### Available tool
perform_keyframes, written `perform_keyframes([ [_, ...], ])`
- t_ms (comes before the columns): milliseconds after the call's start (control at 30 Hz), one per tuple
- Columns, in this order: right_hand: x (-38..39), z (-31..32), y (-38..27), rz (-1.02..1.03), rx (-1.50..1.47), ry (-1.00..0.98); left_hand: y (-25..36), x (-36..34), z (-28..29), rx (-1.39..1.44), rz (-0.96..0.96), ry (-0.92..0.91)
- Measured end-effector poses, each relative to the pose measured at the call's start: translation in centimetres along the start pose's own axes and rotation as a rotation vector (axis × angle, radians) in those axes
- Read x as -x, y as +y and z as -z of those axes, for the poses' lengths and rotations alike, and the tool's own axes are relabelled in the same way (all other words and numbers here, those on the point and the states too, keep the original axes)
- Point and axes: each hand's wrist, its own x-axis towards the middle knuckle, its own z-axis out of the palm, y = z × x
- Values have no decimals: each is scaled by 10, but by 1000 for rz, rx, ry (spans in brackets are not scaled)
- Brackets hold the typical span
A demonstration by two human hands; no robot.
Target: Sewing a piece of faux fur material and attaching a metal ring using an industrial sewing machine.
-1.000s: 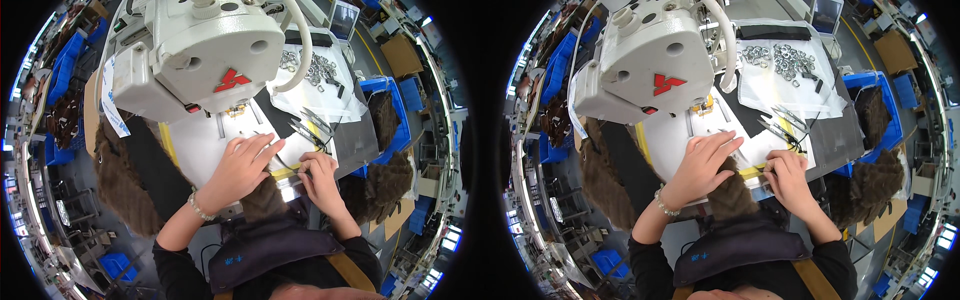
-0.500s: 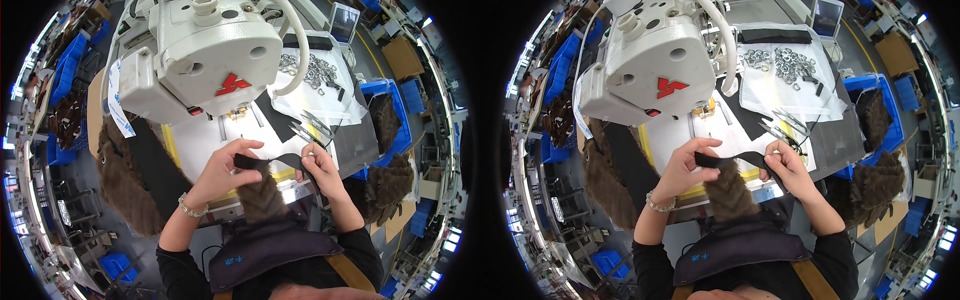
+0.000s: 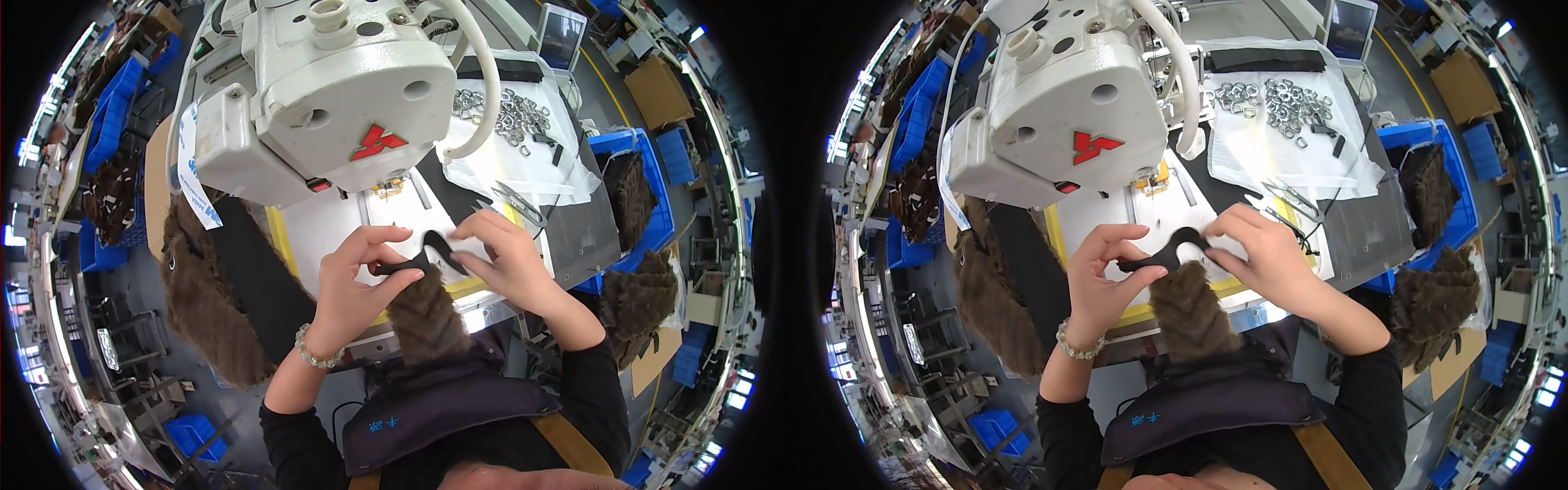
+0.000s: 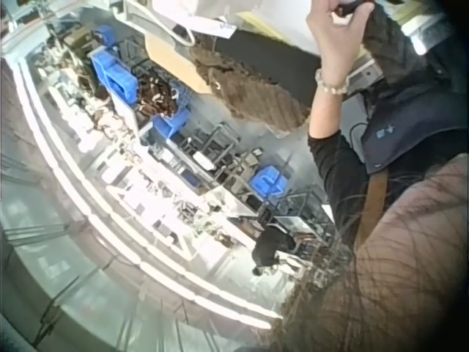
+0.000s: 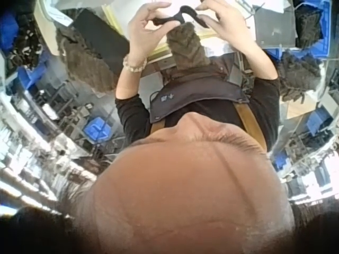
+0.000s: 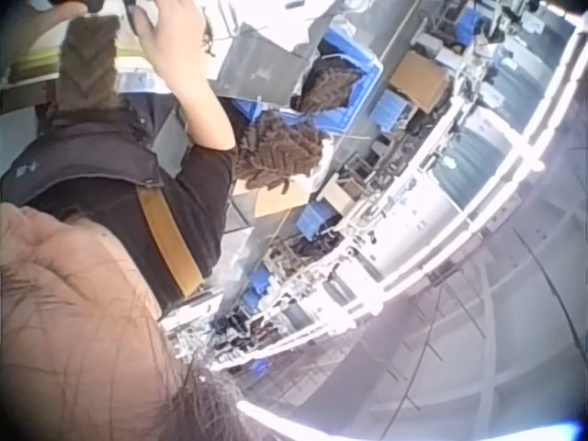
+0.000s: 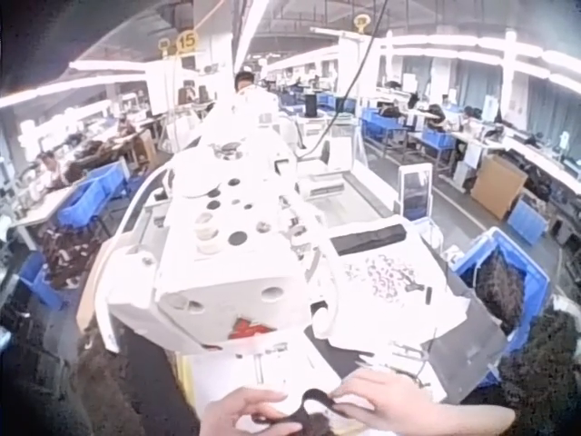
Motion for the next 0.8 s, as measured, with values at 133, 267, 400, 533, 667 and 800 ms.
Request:
perform_keyframes([
  [133,-19,1,-6,7,-43,-7,14,-4,4,-138,-105,117],
  [267,-35,-6,-20,-103,-373,-143,15,-11,9,-192,-290,40],
  [400,-48,-13,-1,154,-507,-329,24,-14,9,-481,-446,-70],
  [533,-54,-13,11,317,-330,-379,16,-12,11,-660,-619,-114],
  [667,-56,-14,26,429,83,-200,8,-14,6,-728,-781,-144],
  [800,-50,-24,39,484,352,11,-13,-12,-2,-879,-862,-187],
])
